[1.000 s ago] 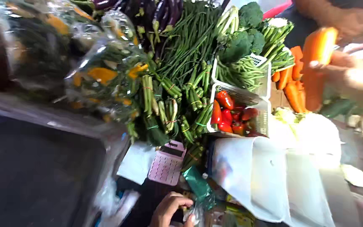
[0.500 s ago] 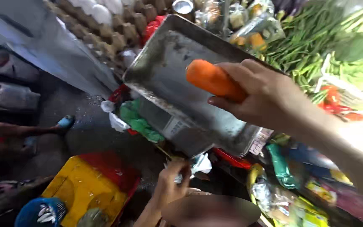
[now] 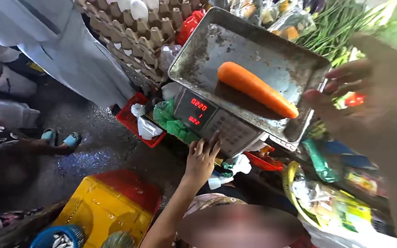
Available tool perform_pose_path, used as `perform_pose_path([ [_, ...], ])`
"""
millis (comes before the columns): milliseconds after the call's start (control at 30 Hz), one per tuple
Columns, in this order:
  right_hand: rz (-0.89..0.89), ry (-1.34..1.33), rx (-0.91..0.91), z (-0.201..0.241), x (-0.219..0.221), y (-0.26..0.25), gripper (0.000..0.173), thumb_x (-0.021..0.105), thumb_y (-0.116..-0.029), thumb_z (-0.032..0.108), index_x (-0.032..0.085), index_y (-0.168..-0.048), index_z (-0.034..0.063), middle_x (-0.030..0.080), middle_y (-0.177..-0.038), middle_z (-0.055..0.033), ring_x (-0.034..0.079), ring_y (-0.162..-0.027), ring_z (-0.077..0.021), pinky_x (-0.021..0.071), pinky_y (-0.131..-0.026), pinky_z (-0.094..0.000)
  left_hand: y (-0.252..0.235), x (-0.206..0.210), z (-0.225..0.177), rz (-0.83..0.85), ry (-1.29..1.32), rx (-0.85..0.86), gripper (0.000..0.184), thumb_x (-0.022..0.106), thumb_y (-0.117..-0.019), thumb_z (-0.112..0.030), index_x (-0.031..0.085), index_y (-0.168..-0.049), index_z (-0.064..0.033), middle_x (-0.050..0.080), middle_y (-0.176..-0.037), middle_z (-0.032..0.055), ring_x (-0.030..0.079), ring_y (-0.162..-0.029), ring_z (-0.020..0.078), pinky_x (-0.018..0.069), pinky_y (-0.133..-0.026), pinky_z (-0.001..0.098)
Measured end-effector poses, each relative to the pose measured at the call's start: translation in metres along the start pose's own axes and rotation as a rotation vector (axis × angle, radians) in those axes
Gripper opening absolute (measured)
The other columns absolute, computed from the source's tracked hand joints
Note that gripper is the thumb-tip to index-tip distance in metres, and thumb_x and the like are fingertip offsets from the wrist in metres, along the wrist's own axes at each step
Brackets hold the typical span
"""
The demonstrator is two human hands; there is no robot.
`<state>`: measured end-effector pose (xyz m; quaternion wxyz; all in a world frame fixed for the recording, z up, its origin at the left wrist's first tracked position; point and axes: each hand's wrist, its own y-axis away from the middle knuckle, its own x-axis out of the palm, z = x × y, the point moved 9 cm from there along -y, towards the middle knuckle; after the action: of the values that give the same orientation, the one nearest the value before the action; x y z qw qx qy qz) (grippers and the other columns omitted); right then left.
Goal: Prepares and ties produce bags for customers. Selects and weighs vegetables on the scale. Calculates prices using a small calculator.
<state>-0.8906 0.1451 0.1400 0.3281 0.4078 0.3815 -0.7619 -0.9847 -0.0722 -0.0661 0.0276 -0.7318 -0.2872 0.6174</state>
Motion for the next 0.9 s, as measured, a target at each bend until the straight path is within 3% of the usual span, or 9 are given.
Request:
perform_pose_path([
  [67,-0.043,-0.051,0.055,-0.015,-0.011,0.023,0.079,0.064,-0.0987,0.043,0.025,-0.161,0.015,0.061,-0.125,-0.012,0.066,-0.097,-0.02,0.0577,-0.08,-0.0378,-0.001,0.001,0.0,0.073,-0.061,0.02,0.076,0.066,-0.0798,0.009,0.059,-0.145,-0.0289,0.055,-0.151,-0.0099,0.058,-0.126,0.024,0.0401,-0.103,0.0481],
  [133,-0.079,-0.098,0.127,-0.037,-0.016,0.049,0.077,0.063,-0.0992,0.042,0.026,-0.16,0.0126,0.062,-0.123,-0.0128,0.067,-0.094,-0.0197,0.0579,-0.08,-0.0381,-0.003,0.0,-0.001,0.097,-0.083,0.034,0.075,0.066,-0.0807,0.009,0.06,-0.145,-0.0293,0.054,-0.152,-0.0118,0.057,-0.129,0.024,0.0385,-0.103,0.049],
  [200,-0.109,-0.141,0.2,-0.056,-0.018,0.076,0.074,0.063,-0.0991,0.043,0.031,-0.158,0.0103,0.063,-0.123,-0.0136,0.068,-0.095,-0.0211,0.0586,-0.082,-0.0398,-0.005,-0.006,-0.006,0.055,-0.059,0.046,0.068,0.067,-0.0805,0.005,0.063,-0.141,-0.0273,0.061,-0.144,-0.0063,0.061,-0.124,0.0253,0.0419,-0.101,0.0501],
  [300,-0.138,-0.181,0.273,-0.067,-0.019,0.108,0.073,0.066,-0.0981,0.039,0.033,-0.156,0.0076,0.061,-0.122,-0.011,0.066,-0.095,-0.0159,0.0577,-0.082,-0.0348,-0.015,-0.009,-0.014,0.04,-0.026,0.026,0.072,0.073,-0.0769,0.0,0.064,-0.14,-0.0334,0.068,-0.122,0.0118,0.067,-0.099,0.0309,0.0526,-0.085,0.0468],
  [400,-0.153,-0.232,0.373,-0.077,-0.012,0.137,0.074,0.068,-0.0973,0.037,0.034,-0.155,0.0056,0.063,-0.121,-0.0123,0.065,-0.092,-0.0152,0.0573,-0.079,-0.0327,-0.02,-0.009,-0.016,0.079,-0.061,0.007,0.065,0.073,-0.0808,-0.004,0.066,-0.137,-0.0364,0.066,-0.112,0.0146,0.065,-0.091,0.0302,0.0524,-0.079,0.0433],
  [533,-0.18,-0.288,0.427,-0.084,-0.003,0.166,0.074,0.069,-0.0976,0.033,0.033,-0.157,0.007,0.063,-0.123,-0.0116,0.067,-0.092,-0.0146,0.0592,-0.08,-0.0305,-0.017,-0.007,-0.031,0.14,-0.017,-0.005,0.059,0.072,-0.0825,-0.003,0.066,-0.139,-0.0191,0.067,-0.111,0.0164,0.068,-0.094,0.0302,0.0574,-0.078,0.0406],
  [633,-0.171,-0.293,0.463,-0.088,0.0,0.182,0.071,0.069,-0.098,0.032,0.036,-0.155,0.0046,0.063,-0.123,-0.0137,0.068,-0.094,-0.0149,0.059,-0.081,-0.029,-0.011,0.006,-0.042,0.173,0.061,-0.028,0.053,0.066,-0.0895,-0.005,0.06,-0.142,-0.0031,0.069,-0.108,0.0152,0.07,-0.092,0.0273,0.0593,-0.076,0.0364],
  [767,-0.152,-0.295,0.521,-0.094,-0.001,0.196,0.066,0.068,-0.0979,0.035,0.042,-0.151,0.0061,0.065,-0.122,-0.0116,0.068,-0.095,-0.0122,0.0586,-0.079,-0.0259,-0.007,0.012,-0.048,0.183,0.08,-0.069,0.049,0.06,-0.0975,-0.011,0.054,-0.144,0.0028,0.069,-0.105,0.0148,0.071,-0.087,0.0246,0.0601,-0.072,0.0346],
  [900,-0.139,-0.236,0.545,-0.104,-0.022,0.207,0.06,0.067,-0.0986,0.038,0.049,-0.148,0.0084,0.068,-0.122,-0.0121,0.069,-0.094,-0.013,0.0594,-0.079,-0.028,-0.016,-0.018,-0.042,0.003,0.268,-0.079,0.027,0.062,-0.097,-0.015,0.072,-0.118,-0.001,0.072,-0.093,0.013,0.072,-0.078,0.0212,0.0612,-0.068,0.034],
])
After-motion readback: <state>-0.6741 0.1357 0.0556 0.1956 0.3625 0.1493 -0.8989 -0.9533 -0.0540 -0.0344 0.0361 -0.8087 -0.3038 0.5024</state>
